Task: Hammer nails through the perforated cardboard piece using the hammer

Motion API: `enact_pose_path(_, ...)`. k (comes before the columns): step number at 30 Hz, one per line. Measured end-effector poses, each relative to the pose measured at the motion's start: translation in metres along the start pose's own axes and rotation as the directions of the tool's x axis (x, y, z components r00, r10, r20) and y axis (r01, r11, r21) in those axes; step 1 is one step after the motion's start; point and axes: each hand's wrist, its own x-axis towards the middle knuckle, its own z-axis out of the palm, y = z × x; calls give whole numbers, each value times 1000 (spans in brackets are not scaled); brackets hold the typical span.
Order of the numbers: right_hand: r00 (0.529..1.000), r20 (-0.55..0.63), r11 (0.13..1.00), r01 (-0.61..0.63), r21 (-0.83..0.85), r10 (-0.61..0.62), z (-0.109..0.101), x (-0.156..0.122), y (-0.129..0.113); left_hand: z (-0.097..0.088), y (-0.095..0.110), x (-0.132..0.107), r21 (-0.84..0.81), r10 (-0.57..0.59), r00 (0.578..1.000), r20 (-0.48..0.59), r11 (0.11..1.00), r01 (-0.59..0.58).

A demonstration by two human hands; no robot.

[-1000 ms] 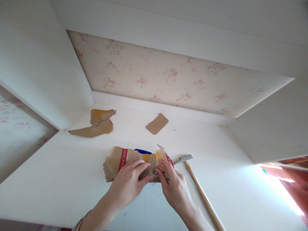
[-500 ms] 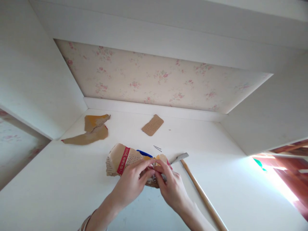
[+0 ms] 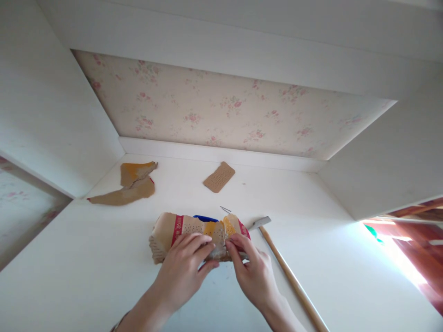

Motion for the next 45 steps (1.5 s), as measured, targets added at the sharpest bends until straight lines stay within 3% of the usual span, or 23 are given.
enact_pose_path(20, 984, 53, 963, 180, -199, -173, 0, 6, -2, 2, 9, -1, 11, -49, 997, -63, 999, 50)
enact_pose_path(36, 990, 65, 977, 132, -167, -123, 0, 8, 1, -1, 11, 0, -19, -98, 995, 17, 995, 98)
enact_pose_path(45, 984, 65, 967, 175, -186, -165, 0, 5, 2, -2, 12, 1, -35, -112, 993, 31, 993, 114)
